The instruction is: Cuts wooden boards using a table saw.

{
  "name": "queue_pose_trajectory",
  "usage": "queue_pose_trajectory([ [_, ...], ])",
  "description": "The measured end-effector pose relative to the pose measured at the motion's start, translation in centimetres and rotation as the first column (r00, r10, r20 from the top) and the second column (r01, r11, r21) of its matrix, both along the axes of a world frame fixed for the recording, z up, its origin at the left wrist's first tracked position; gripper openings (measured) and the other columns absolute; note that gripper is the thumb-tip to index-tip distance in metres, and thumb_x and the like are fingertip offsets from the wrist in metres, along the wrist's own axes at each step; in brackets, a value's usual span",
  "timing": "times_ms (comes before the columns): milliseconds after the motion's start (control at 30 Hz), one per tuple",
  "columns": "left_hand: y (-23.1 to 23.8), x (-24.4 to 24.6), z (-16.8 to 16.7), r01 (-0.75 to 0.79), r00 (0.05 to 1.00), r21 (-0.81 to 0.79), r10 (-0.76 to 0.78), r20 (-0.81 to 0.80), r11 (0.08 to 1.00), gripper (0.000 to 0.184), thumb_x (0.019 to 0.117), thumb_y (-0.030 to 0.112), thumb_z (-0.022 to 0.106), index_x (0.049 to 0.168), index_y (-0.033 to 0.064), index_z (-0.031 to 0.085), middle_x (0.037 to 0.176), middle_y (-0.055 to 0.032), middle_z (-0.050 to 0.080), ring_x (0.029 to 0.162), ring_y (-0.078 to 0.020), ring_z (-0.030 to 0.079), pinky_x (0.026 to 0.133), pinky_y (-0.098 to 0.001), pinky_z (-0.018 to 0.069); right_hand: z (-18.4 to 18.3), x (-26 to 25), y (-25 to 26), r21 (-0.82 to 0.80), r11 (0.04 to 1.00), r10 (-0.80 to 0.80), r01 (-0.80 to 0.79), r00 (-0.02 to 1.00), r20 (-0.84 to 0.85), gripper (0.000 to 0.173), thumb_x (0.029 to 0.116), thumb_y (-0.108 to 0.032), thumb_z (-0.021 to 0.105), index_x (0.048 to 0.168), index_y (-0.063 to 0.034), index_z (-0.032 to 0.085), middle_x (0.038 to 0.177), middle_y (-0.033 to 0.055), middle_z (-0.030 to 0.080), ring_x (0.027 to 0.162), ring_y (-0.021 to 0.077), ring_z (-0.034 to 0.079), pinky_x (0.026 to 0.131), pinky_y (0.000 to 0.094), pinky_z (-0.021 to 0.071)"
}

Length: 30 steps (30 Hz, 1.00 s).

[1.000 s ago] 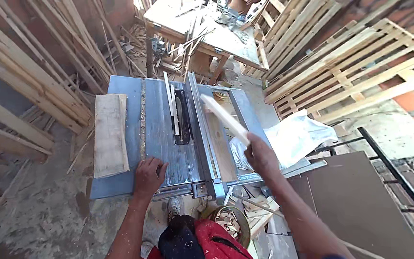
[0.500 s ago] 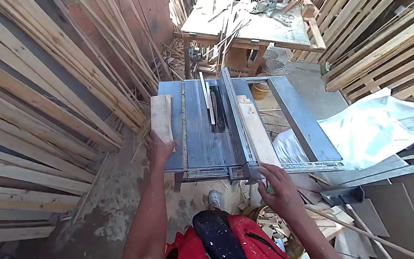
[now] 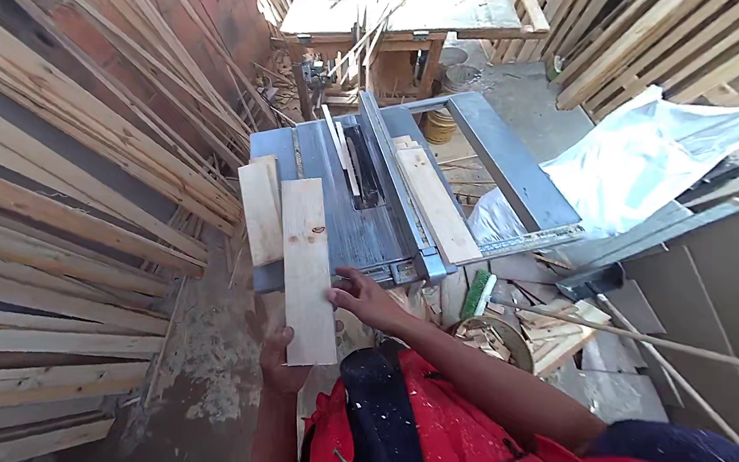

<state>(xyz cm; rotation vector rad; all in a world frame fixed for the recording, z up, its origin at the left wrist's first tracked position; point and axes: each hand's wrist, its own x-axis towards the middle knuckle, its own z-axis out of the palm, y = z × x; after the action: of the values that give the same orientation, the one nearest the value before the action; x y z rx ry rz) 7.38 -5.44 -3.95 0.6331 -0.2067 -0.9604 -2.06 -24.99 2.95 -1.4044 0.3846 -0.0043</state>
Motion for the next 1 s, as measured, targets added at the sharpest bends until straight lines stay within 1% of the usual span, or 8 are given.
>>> queue_pose_trajectory([
  [133,-1.7,-3.9,-2.1,-0.103,0.993,0.289,0.079,0.091,0.952,0.055,0.0941,0.012,0.048,0.145,-0.0044,0.039,0.121,-0.023,0.066,0.106,-0.0302,0.07,0.092,-0.0503,0.0597,-1.6,-1.2,0.7,0.014,0.996,-0.094,0.094,0.995,0.029,0.036,0.1032,-0.02,0.061,0.135,-0.0036,0.057,0.092,0.0099,0.075,0.079,0.019,0.074,0.076,0.0378,0.062],
  [200,-2.7,-4.9,-3.3,-0.111,0.991,0.334,0.079,0.109,0.936,0.072,0.0926,0.004,0.046,0.159,0.0037,0.018,0.133,-0.0255,0.059,0.112,-0.0329,0.068,0.093,-0.0511,0.0595,-3.0,-2.4,0.3,-0.105,0.989,-0.106,0.1,0.993,-0.052,0.037,0.1021,-0.025,0.062,0.134,-0.0059,0.057,0.087,0.0073,0.075,0.075,0.0177,0.073,0.074,0.0387,0.0618],
  [300,-3.4,-6.8,-5.5,-0.123,0.991,0.335,0.097,0.093,0.934,0.073,0.0946,0.001,0.046,0.161,0.0089,0.017,0.135,-0.0269,0.059,0.111,-0.0347,0.068,0.092,-0.0523,0.0596,-3.1,-4.8,-1.5,-0.329,0.944,-0.042,-0.029,0.978,-0.205,0.057,0.1029,-0.035,0.061,0.15,-0.0059,0.045,0.093,0.0083,0.075,0.082,0.02,0.073,0.083,0.0443,0.0602],
  [500,-7.8,-9.1,-7.0,-0.13,0.972,0.45,0.025,0.232,0.884,0.072,0.0993,0.0,0.048,0.162,0.0143,0.016,0.128,-0.0234,0.064,0.106,-0.0322,0.071,0.089,-0.0499,0.0617,-1.1,-10.8,-4.1,-0.948,0.288,0.034,-0.134,0.991,-0.13,0.071,0.0903,-0.049,0.073,0.147,-0.0113,0.053,0.132,0.0051,0.067,0.125,0.0228,0.061,0.106,0.0467,0.0503],
  [600,-11.9,-10.0,-6.4,-0.125,0.925,0.56,-0.108,0.364,0.819,0.073,0.1001,0.005,0.056,0.162,0.0123,0.019,0.119,-0.0176,0.069,0.104,-0.0238,0.072,0.092,-0.0424,0.0601,-0.8,-10.5,-5.7,-0.897,-0.019,0.189,-0.442,0.879,-0.437,0.116,0.0759,-0.06,0.082,0.162,-0.0061,0.027,0.169,0.0143,0.025,0.159,0.0294,0.012,0.127,0.0594,0.0004],
  [800,-16.3,-8.4,-2.6,-0.121,0.833,0.66,-0.285,0.474,0.741,0.077,0.1019,0.014,0.062,0.166,0.0214,0.02,0.124,-0.0151,0.07,0.105,-0.0247,0.071,0.094,-0.0448,0.0579,-1.9,-6.4,-10.9,-0.771,-0.322,0.091,-0.55,0.792,-0.604,0.131,0.0619,-0.073,0.08,0.156,0.0051,0.033,0.161,0.0224,0.038,0.156,0.0388,0.02,0.125,0.0633,-0.001],
  [900,-15.8,-5.9,-1.0,-0.204,0.676,0.741,-0.455,0.579,0.64,0.073,0.0982,0.025,0.07,0.162,0.0183,0.034,0.142,-0.0156,0.056,0.11,-0.0263,0.068,0.094,-0.0464,0.0587,-1.3,-5.0,-11.4,-0.742,-0.378,0.076,-0.553,0.781,-0.62,0.131,0.0583,-0.078,0.076,0.151,0.0079,0.04,0.153,0.0243,0.048,0.151,0.0426,0.03,0.125,0.0649,0.0015],
  [1000,-14.2,-5.0,-1.0,-0.404,0.32,0.653,-0.57,0.757,0.641,0.081,0.081,0.056,0.08,0.147,0.0145,0.057,0.153,-0.0111,0.047,0.135,-0.0293,0.05,0.109,-0.0505,0.0471,-1.2,-4.6,-11.6,-0.761,-0.383,0.093,-0.524,0.798,-0.596,0.13,0.0548,-0.078,0.077,0.147,0.0078,0.046,0.146,0.0234,0.054,0.147,0.0419,0.037,0.124,0.0659,0.0031],
])
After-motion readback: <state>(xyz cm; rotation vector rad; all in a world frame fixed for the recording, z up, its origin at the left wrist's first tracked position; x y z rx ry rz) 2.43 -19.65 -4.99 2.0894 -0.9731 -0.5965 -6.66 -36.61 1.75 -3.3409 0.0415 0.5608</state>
